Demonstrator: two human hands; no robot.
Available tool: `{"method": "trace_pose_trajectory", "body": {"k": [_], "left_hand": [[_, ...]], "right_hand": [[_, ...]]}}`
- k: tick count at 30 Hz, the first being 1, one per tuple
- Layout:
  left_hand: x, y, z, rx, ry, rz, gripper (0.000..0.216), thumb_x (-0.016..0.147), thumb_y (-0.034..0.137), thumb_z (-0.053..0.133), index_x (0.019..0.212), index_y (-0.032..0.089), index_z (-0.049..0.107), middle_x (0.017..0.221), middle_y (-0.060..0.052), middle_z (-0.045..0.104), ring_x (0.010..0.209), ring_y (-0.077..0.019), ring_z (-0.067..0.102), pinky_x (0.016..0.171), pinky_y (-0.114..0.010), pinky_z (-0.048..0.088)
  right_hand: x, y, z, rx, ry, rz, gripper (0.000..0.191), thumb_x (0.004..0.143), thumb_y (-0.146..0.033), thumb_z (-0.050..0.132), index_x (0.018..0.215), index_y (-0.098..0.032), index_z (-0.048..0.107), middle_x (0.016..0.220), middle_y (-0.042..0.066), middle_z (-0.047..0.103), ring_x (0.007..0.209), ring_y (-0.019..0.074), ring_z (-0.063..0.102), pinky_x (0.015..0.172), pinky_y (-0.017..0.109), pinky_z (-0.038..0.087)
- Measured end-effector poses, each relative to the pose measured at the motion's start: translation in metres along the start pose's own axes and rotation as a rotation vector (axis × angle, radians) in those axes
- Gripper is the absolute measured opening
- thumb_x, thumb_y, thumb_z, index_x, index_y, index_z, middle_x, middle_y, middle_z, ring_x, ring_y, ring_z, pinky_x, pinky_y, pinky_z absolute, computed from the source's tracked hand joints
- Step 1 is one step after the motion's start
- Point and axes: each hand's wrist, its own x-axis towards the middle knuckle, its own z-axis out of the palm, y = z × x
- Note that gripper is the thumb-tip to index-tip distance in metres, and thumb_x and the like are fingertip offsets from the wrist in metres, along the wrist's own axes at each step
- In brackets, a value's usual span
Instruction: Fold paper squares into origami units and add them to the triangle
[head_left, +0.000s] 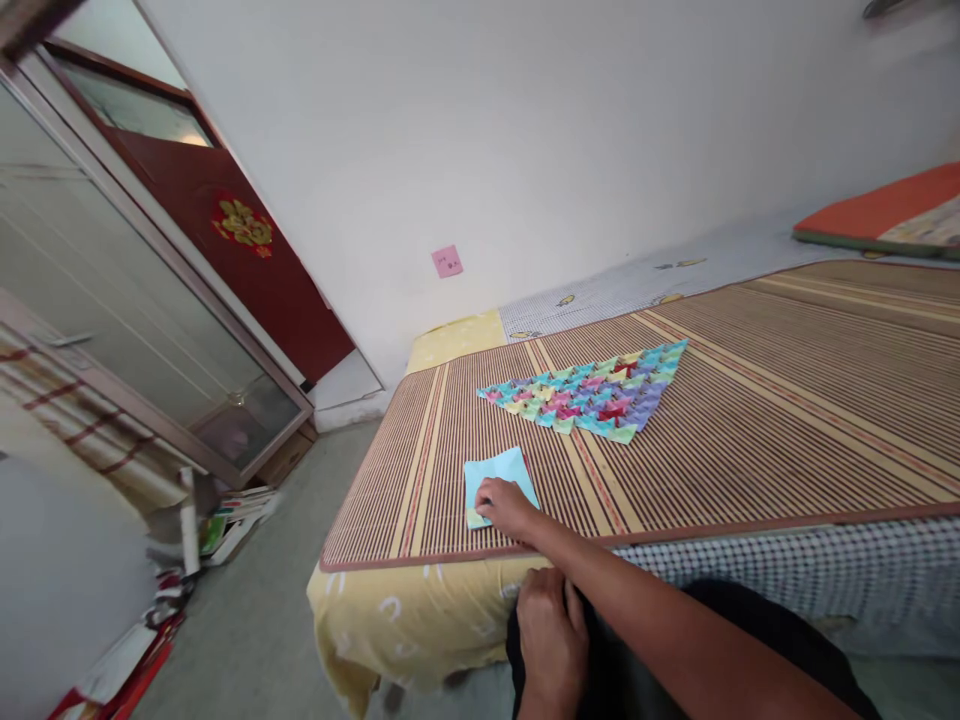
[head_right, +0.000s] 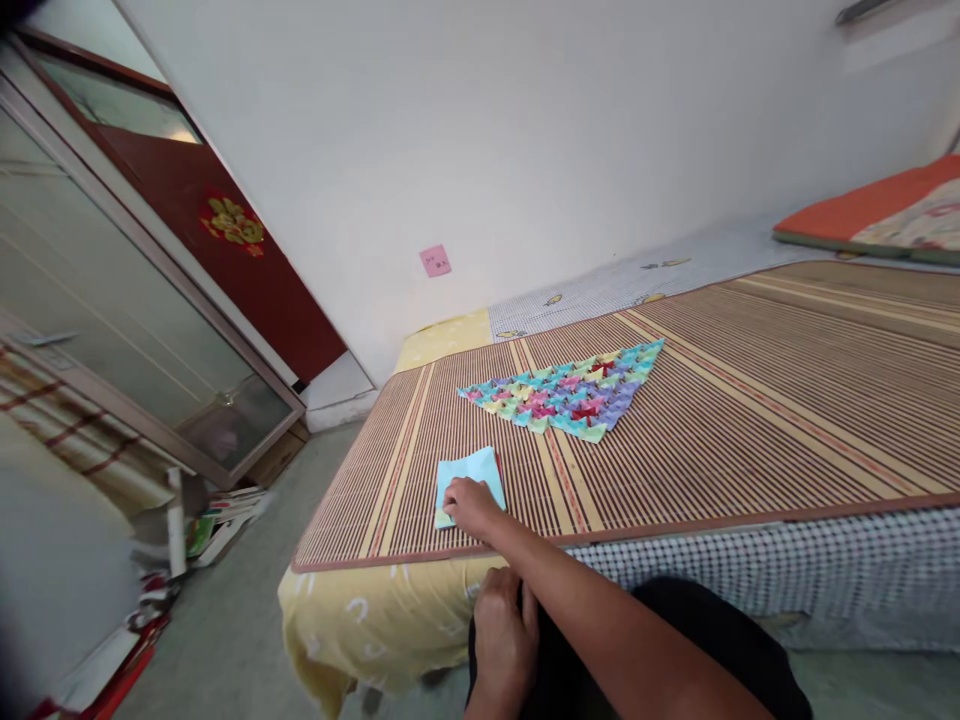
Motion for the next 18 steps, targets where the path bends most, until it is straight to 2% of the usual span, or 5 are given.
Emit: {"method": "trace_pose_trajectory", "body": {"k": [8,18], "left_hand": [[0.001,0.001,-0.001,0.026,-0.031,-0.042,0.030,0.097,0.013,0.045,0.080,0.018,0.069,0.081,-0.009,0.071,0.080,-0.0248,0.064,0.072,-0.034,0.040],[0.003,0.003,-0.001,0.034,-0.078,-0.037,0.031,0.097,0.012,0.043,0.082,0.018,0.069,0.084,-0.010,0.071,0.086,-0.0257,0.064,0.078,-0.035,0.040]], "right_hand": [[0.005,0.014,0.007,0.114,0.040,-0.063,0.035,0.100,-0.033,0.065,0.130,-0.017,0.061,0.129,0.010,0.064,0.108,0.0250,0.067,0.090,0.046,0.059],[0.005,0.032,0.012,0.105,0.029,-0.189,0.034,0.099,-0.034,0.065,0.128,-0.016,0.062,0.129,0.010,0.064,0.110,0.0255,0.066,0.092,0.047,0.058]]}}
